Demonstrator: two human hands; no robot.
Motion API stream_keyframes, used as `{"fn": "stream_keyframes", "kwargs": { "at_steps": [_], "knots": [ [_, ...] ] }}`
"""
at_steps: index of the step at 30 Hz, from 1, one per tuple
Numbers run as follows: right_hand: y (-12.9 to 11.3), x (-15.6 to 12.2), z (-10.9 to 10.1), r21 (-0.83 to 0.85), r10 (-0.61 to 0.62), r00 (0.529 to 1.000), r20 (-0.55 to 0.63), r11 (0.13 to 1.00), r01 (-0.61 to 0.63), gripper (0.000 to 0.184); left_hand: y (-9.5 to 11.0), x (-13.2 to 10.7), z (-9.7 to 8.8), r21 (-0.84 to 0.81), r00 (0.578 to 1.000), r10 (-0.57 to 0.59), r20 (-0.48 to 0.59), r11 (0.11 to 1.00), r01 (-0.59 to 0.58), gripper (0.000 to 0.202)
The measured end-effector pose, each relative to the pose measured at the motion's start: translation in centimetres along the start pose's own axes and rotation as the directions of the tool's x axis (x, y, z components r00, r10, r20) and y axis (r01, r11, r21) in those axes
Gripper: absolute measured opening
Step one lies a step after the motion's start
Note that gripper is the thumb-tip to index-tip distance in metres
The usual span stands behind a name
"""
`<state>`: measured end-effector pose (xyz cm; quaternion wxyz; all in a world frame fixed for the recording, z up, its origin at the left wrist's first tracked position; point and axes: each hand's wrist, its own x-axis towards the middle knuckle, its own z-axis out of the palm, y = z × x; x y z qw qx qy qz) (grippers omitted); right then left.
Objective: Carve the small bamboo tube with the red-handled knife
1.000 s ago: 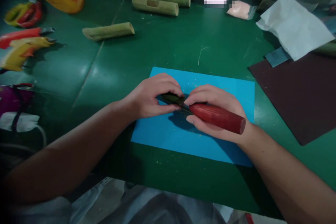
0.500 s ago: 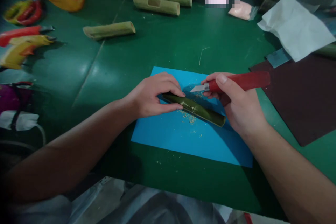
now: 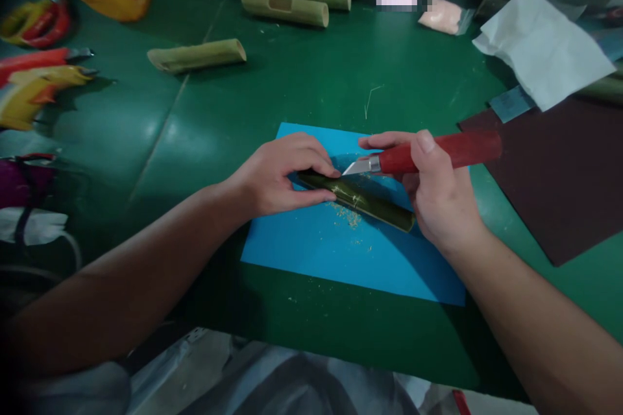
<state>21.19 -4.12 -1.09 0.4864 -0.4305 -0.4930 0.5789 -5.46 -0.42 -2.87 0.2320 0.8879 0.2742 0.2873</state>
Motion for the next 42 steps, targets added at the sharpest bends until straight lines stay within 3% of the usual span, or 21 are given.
{"fn": "stream_keyframes", "kwargs": {
  "at_steps": [5,12,24,28,37,42],
  "knots": [
    [-0.2,-0.1,0.0,0.061,-0.065,0.998,-0.001,0.996,0.065,0.026,0.0,0.0,0.0,-0.001,1.0,-0.009,-0.003,1.0,0.009,0.018],
    [-0.2,-0.2,0.3,-0.057,-0.232,0.973,0.013,0.971,0.232,0.022,0.1,0.1,0.0,0.004,0.997,-0.061,0.037,0.998,0.061,0.019],
    [-0.2,0.0,0.0,-0.028,-0.192,0.981,0.025,0.981,0.193,0.019,0.1,0.0,0.0,0.007,0.998,-0.051,0.031,0.999,0.051,0.019],
    [-0.5,-0.2,0.1,-0.021,-0.163,0.986,0.023,0.986,0.163,0.01,0.1,0.0,-0.1,0.005,0.998,-0.048,0.034,0.999,0.048,0.019],
    [-1.8,-0.5,0.6,-0.118,-0.101,0.986,0.132,0.986,0.117,0.011,0.4,0.1,0.1,0.025,0.996,-0.067,0.062,0.998,0.066,0.016],
    [-2.1,-0.6,1.1,-0.028,-0.076,0.974,0.213,0.996,0.084,0.008,0.5,0.3,0.0,-0.016,0.994,-0.08,0.071,0.997,0.081,0.014]
  ]
}}
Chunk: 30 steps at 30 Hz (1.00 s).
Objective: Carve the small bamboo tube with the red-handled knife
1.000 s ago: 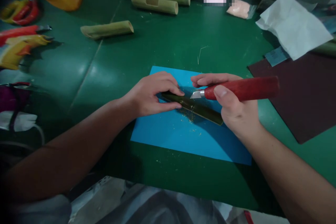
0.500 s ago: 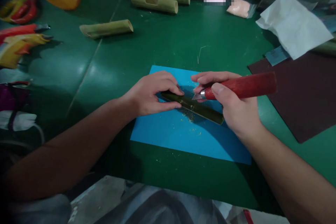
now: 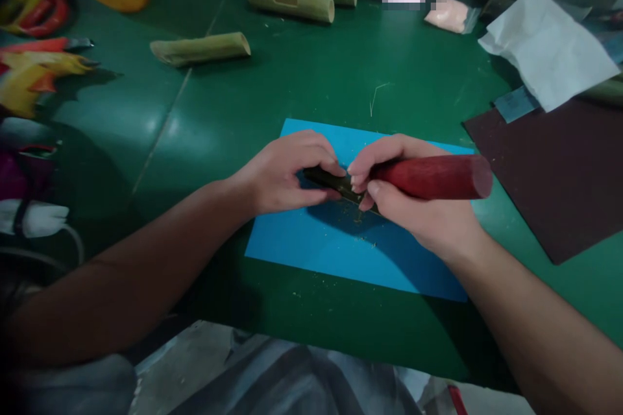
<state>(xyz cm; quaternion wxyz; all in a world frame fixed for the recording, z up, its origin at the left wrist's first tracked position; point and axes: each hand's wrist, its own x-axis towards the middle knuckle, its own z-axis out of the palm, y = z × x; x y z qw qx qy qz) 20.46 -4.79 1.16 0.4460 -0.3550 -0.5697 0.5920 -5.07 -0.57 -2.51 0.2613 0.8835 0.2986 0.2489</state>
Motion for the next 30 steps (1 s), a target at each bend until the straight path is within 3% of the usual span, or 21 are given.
{"fn": "stream_keyframes", "kwargs": {
  "at_steps": [6,15,19,24,27,30],
  "knots": [
    [-0.4,0.9,0.8,0.155,0.014,0.998,0.06,0.988,-0.023,0.018,0.3,0.1,-0.2,-0.004,0.998,-0.054,0.031,0.999,0.054,0.015],
    [-1.1,1.0,0.8,-0.006,0.03,0.994,0.101,1.0,-0.03,0.023,0.4,0.0,-0.3,-0.031,0.999,0.0,0.034,1.0,0.001,0.01],
    [-0.3,1.2,0.9,0.037,0.003,0.996,0.089,0.999,-0.006,0.016,0.2,0.0,-0.2,-0.032,0.999,0.024,0.048,0.999,-0.022,0.011],
    [0.7,1.1,1.1,0.074,-0.045,0.999,0.018,0.996,0.043,0.022,-0.1,0.1,0.0,-0.026,0.999,0.04,0.036,0.999,-0.039,0.011],
    [0.6,1.1,0.5,0.057,-0.104,0.991,0.087,0.993,0.099,0.018,-0.1,0.2,0.1,-0.024,0.998,0.064,0.02,0.998,-0.063,0.011],
    [0.3,1.4,-0.4,0.039,-0.116,0.96,0.256,0.993,0.109,0.012,-0.1,0.2,0.0,-0.018,0.997,0.071,0.012,0.997,-0.071,0.01]
  ]
}}
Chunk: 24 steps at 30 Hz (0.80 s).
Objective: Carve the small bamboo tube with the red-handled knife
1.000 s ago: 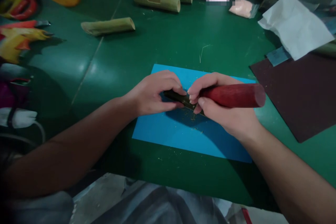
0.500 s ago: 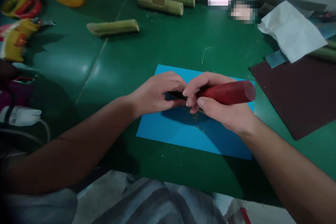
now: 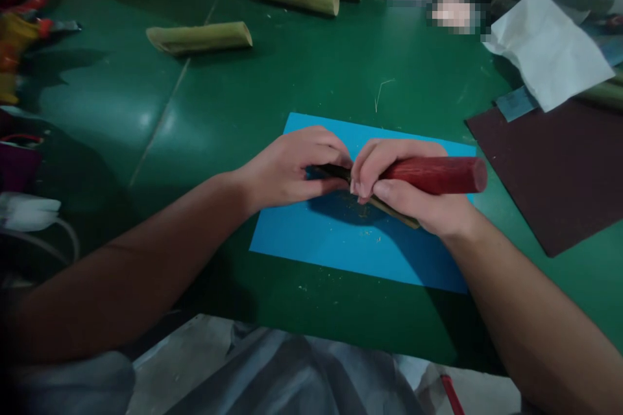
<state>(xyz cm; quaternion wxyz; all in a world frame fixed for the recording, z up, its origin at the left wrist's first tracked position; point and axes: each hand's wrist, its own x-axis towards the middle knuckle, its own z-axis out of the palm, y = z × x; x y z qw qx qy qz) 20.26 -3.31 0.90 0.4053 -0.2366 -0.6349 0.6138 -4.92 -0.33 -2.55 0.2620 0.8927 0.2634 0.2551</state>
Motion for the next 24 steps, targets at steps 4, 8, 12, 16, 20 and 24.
{"fn": "stream_keyframes", "kwargs": {
  "at_steps": [4,8,12,16,20,24],
  "knots": [
    [0.2,0.2,-0.8,0.0,-0.038,0.989,0.141,0.999,0.039,0.014,0.3,0.0,0.0,0.043,0.999,-0.03,0.023,0.999,0.029,0.013],
    [0.8,0.2,-1.0,0.029,-0.096,0.98,0.174,0.995,0.093,0.004,0.9,0.1,0.1,0.121,0.999,-0.04,-0.008,0.992,0.041,0.014],
    [1.1,0.2,-1.2,0.03,-0.125,0.975,0.185,0.992,0.122,0.006,1.7,0.1,0.2,0.172,0.991,-0.122,0.054,0.979,0.111,0.021],
    [1.2,0.3,-1.3,0.049,-0.146,0.971,0.187,0.989,0.14,0.006,2.2,0.1,0.7,0.245,0.967,-0.226,0.121,0.951,0.191,0.036],
    [1.5,0.5,-1.2,0.092,-0.146,0.977,0.158,0.987,0.132,0.005,2.2,0.4,1.0,0.256,0.959,-0.267,0.099,0.938,0.234,0.032],
    [1.7,0.7,-1.1,0.129,-0.158,0.978,0.134,0.982,0.141,0.004,2.0,0.6,0.9,0.223,0.959,-0.265,0.103,0.945,0.238,0.032]
  ]
}}
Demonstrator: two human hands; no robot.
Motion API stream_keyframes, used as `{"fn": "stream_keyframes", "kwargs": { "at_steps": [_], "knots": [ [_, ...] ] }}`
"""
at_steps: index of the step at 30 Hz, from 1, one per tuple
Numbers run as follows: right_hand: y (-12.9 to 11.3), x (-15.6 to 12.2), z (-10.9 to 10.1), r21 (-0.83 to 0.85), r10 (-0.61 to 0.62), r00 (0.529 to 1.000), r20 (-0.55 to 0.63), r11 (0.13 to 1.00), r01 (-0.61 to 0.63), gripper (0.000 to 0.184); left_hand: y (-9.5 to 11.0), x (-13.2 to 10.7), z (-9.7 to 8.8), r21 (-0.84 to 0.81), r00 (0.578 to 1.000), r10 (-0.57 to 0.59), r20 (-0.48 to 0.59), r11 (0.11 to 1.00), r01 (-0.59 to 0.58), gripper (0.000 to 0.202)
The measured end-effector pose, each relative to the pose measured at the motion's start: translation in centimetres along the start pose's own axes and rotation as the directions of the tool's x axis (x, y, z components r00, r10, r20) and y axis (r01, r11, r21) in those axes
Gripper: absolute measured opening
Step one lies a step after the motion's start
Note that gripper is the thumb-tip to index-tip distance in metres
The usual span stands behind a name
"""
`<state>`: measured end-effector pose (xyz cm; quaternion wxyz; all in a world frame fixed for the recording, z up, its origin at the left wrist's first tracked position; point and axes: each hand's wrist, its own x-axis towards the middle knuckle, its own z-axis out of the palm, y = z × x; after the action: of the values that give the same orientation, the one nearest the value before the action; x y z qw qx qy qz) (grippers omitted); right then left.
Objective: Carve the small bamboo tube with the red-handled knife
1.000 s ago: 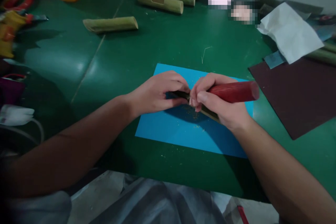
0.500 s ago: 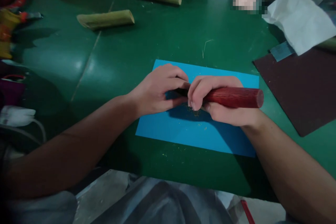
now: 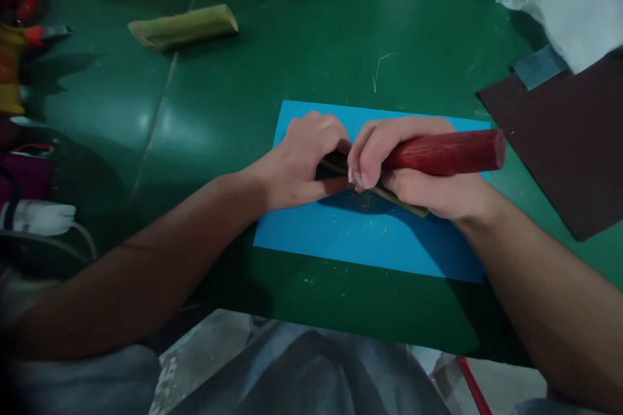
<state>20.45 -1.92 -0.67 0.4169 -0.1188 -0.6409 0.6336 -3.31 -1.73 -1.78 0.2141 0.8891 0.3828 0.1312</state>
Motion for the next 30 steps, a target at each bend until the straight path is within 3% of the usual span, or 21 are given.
{"fn": "stream_keyframes", "kwargs": {
  "at_steps": [8,16,22,30],
  "knots": [
    [0.3,-0.1,0.0,0.0,-0.049,0.999,-0.002,0.999,0.049,0.006,-0.1,0.2,-0.2,0.001,1.0,0.018,0.016,1.0,-0.018,0.029],
    [-0.6,-0.2,0.5,-0.096,0.025,0.999,-0.027,0.995,-0.028,0.013,-0.3,1.0,-0.5,-0.004,0.996,0.087,0.025,0.996,-0.087,0.027],
    [0.1,-0.1,0.4,-0.074,-0.055,0.997,-0.048,0.996,0.052,0.009,-0.1,1.7,-0.1,0.014,0.994,0.109,-0.011,0.994,-0.109,0.021],
    [0.7,-0.4,0.4,-0.028,-0.072,0.991,-0.11,0.997,0.069,0.009,-0.2,1.9,-0.1,-0.007,0.986,0.164,-0.029,0.986,-0.164,0.02]
  ]
}}
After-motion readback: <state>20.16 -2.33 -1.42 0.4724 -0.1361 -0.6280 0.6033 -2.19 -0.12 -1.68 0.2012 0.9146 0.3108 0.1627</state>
